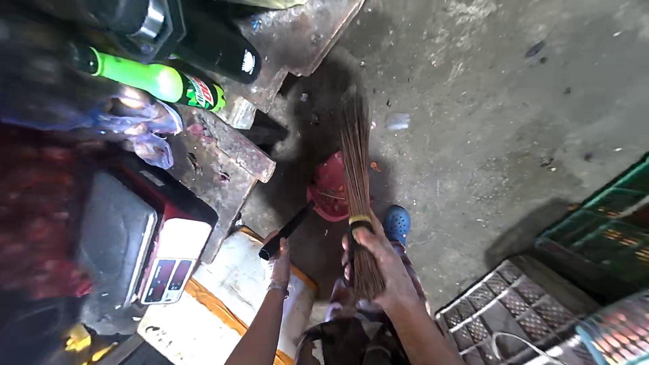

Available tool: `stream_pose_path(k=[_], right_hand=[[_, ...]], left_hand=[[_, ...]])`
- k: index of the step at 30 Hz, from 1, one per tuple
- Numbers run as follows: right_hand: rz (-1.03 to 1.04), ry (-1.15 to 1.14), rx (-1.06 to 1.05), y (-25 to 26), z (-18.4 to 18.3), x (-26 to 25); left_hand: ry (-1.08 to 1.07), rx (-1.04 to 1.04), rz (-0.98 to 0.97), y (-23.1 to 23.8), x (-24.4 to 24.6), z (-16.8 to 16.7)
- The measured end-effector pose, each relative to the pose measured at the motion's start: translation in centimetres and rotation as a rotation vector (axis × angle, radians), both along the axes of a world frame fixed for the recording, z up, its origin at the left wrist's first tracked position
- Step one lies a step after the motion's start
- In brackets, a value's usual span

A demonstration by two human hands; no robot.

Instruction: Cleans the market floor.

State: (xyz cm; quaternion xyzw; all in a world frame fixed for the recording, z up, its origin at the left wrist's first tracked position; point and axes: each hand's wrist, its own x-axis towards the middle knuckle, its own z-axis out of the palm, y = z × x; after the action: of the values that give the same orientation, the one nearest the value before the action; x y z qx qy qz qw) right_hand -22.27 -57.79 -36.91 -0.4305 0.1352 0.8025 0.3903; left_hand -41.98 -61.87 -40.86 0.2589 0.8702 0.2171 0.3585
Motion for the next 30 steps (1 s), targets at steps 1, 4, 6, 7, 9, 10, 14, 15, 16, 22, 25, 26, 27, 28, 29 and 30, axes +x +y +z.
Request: stream_pose_path(k=[1, 4, 6, 7, 9, 10, 14, 15, 16, 22, 25, 26, 27, 28, 29, 30], right_hand=[[0.058, -0.037, 0.053, -0.6, 0.6, 1.0], [0.254, -0.273, 0.195, -0.7, -0.3, 5.0], [0.430, -0.495, 0.247, 1.7, -3.9, 8.9], [0.497, -0.553, 0.254, 3.4, -7.2, 11.1], [0.589, -0.691, 0.258, 8.6, -14.3, 13.9], [0.617, -0.736, 0.252, 11.7, -17.1, 14.1], [0.859, -0.902, 0.293, 18.3, -19.2, 6.7], [1.048, -0.999, 0.312, 17.7, -17.0, 3.8], [1.255, -1.038, 0.342, 16.3, -14.7, 1.6], [1.755, -0.732, 0.469, 7.4, -9.1, 6.6], [1.564, -0.744, 0.480, 7.7, -4.9, 13.1], [1.544, -0.864, 0.502, 8.0, -5.1, 14.8], [1.519, -1.004, 0.525, 8.5, -6.5, 16.3], [1.475, -1.114, 0.504, 9.3, -8.4, 17.4], [1.412, -1.169, 0.442, 10.1, -10.3, 17.7], [1.329, -1.197, 0.368, 10.6, -12.5, 17.8]], left_hand=[[-0.014, -0.001, 0.024, 0.2, 0.1, 0.7], [-0.013, 0.050, 0.111, -0.2, -0.6, 1.8], [-0.002, 0.083, 0.191, -0.1, -1.2, 2.1], [0.010, 0.087, 0.222, 0.0, -1.5, 2.2], [0.034, 0.095, 0.282, 0.2, -2.3, 1.7], [0.045, 0.099, 0.309, 0.5, -2.5, 1.3], [0.051, 0.044, 0.386, 3.2, -2.4, 1.3], [0.063, 0.035, 0.395, 3.8, -2.3, 1.3], [0.072, 0.026, 0.395, 4.6, -2.3, 1.4], [0.097, -0.145, 0.280, 7.3, -4.0, 3.6], [0.090, -0.217, 0.235, 8.0, -4.2, 4.7], [0.057, -0.248, 0.235, 8.0, -4.4, 4.9], [0.023, -0.267, 0.227, 7.6, -5.2, 4.1], [0.033, -0.233, 0.210, 6.1, -6.3, 1.9], [0.169, -0.089, 0.204, 3.6, -7.4, -2.3], [0.168, -0.072, 0.187, 2.2, -8.9, -4.5]])
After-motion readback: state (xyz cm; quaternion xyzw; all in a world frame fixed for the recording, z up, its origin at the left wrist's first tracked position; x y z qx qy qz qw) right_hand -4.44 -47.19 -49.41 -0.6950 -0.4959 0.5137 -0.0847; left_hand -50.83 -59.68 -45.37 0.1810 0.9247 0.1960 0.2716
